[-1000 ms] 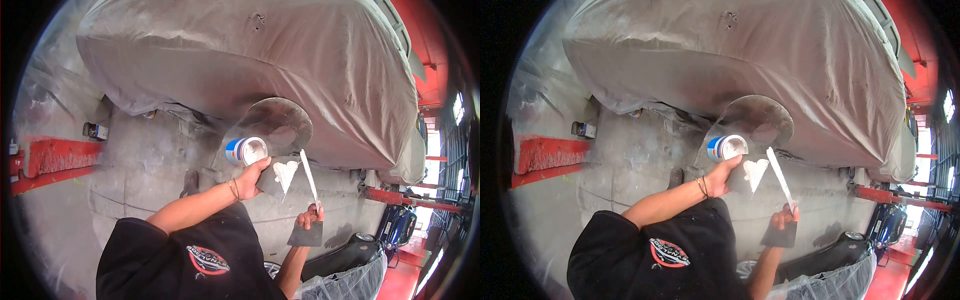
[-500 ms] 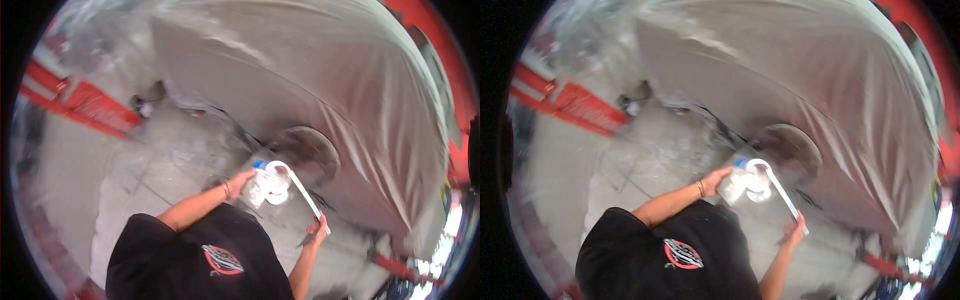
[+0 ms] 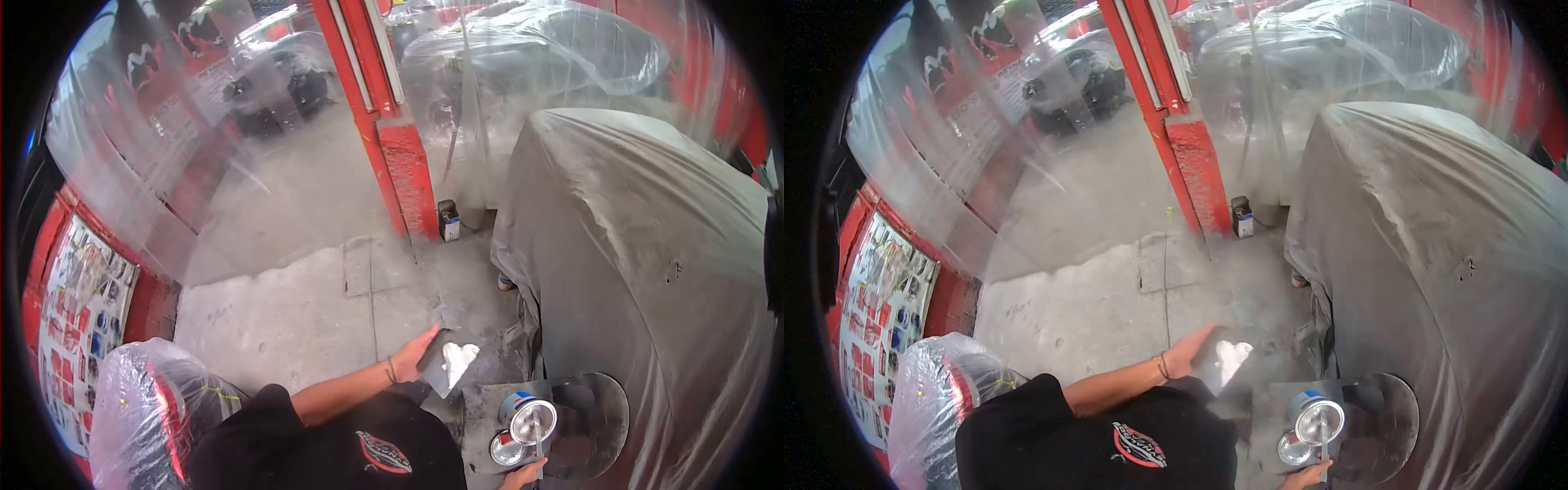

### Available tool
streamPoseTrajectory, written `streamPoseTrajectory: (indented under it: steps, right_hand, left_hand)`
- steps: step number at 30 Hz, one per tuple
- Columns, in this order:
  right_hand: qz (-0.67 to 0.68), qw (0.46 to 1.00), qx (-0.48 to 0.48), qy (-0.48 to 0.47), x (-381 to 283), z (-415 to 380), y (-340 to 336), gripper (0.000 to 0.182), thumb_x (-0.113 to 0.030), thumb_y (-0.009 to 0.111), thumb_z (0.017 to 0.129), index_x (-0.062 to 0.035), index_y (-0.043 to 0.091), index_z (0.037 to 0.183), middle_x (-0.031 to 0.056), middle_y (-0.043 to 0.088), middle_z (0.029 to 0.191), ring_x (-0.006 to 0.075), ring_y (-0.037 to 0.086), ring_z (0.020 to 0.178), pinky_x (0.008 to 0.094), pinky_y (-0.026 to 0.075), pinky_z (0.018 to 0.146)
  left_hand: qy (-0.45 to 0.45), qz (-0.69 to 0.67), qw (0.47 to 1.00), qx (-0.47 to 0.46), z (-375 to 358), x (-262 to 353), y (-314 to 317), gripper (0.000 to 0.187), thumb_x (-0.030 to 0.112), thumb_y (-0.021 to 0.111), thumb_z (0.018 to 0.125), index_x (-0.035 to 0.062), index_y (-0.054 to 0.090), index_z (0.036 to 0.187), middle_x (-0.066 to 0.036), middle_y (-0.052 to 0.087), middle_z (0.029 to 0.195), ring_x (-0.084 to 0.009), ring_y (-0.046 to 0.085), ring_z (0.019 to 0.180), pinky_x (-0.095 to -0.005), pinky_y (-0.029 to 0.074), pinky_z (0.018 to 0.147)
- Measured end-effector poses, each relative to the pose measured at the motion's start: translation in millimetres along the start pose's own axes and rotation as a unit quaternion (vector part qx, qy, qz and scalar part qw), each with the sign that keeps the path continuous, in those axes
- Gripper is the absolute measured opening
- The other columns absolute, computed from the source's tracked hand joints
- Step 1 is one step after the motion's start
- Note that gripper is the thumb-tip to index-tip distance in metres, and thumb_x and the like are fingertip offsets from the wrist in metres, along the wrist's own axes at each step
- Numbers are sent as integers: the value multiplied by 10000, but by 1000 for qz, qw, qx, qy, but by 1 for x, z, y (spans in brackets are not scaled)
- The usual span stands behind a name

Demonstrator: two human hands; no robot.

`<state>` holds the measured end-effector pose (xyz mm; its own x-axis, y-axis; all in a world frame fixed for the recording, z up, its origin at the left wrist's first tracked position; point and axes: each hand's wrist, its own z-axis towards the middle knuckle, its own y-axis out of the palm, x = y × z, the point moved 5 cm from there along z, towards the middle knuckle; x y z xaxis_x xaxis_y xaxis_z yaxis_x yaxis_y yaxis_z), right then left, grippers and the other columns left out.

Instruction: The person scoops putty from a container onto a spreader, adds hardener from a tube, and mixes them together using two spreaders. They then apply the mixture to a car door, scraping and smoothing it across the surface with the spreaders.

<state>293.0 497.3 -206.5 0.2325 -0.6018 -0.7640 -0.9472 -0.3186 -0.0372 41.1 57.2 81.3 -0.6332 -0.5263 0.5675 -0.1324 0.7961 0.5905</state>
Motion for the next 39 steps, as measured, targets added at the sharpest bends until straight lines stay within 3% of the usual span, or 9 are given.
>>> streamPoseTrajectory:
  steps: [8,14,18,19,21,24,28,35,39]
  right_hand:
    - [-13,996,-83,33,5,-35,11,444,-371,611,1091,-5,726,1316,116,732,1203,260,699,1076,435,594,910]
    - [-49,990,-130,36,38,-101,30,436,-354,616,1088,0,720,1321,117,731,1208,261,703,1080,429,598,909]
    - [-72,975,-211,-2,64,-110,54,431,-343,619,1086,3,716,1324,117,731,1211,262,705,1082,425,601,909]
    - [-69,962,-264,-30,77,-83,59,430,-340,620,1085,4,715,1325,117,731,1212,263,706,1083,424,602,909]
    - [12,965,-261,-15,13,-250,152,347,-232,661,1057,-3,707,1314,114,747,1220,245,731,1061,408,598,944]
    - [138,943,-295,-68,61,-219,181,180,-157,643,1081,-92,676,1246,25,703,1138,176,675,1038,371,558,912]
    - [206,936,-286,-28,32,-349,229,297,-43,644,1042,-60,614,1337,66,689,1236,207,681,1107,410,589,996]
    - [141,950,-269,-66,30,-424,188,241,-82,691,1032,-40,659,1267,11,707,1130,107,687,1009,315,622,894]
    - [60,959,-253,-112,20,-424,160,353,-113,725,1019,-42,642,1354,34,720,1215,107,682,1040,321,611,884]
  left_hand:
    - [23,-27,996,77,-45,8,-37,588,578,465,1138,119,609,1476,-44,709,1399,-194,697,1251,-419,550,1106]
    - [-69,-77,992,-67,-39,1,-67,538,572,570,1102,147,673,1415,-3,720,1315,-162,685,1168,-405,560,1039]
    - [-94,-22,992,-77,-61,25,-88,734,623,566,1087,88,524,1588,-78,510,1634,-235,485,1471,-429,387,1235]
    - [-95,-39,991,-88,-62,29,-96,914,577,674,1039,22,341,1683,-129,307,1764,-280,293,1611,-428,249,1318]
    - [-90,-11,989,-118,-49,23,-117,809,567,592,1078,39,380,1653,-122,400,1677,-272,392,1531,-430,322,1270]
    - [-55,76,983,-157,-27,24,-155,678,552,468,1137,65,437,1607,-111,540,1546,-259,541,1411,-433,433,1198]
    - [-49,85,972,-212,-39,47,-119,600,561,393,1166,107,547,1529,-50,622,1472,-227,592,1366,-424,461,1180]
    - [-136,74,936,-315,-48,6,-55,566,531,428,1163,94,572,1493,-35,629,1449,-222,611,1310,-409,475,1134]
    - [-171,90,944,-269,-31,-32,-35,586,546,411,1162,89,560,1498,-44,608,1461,-230,590,1329,-417,462,1139]
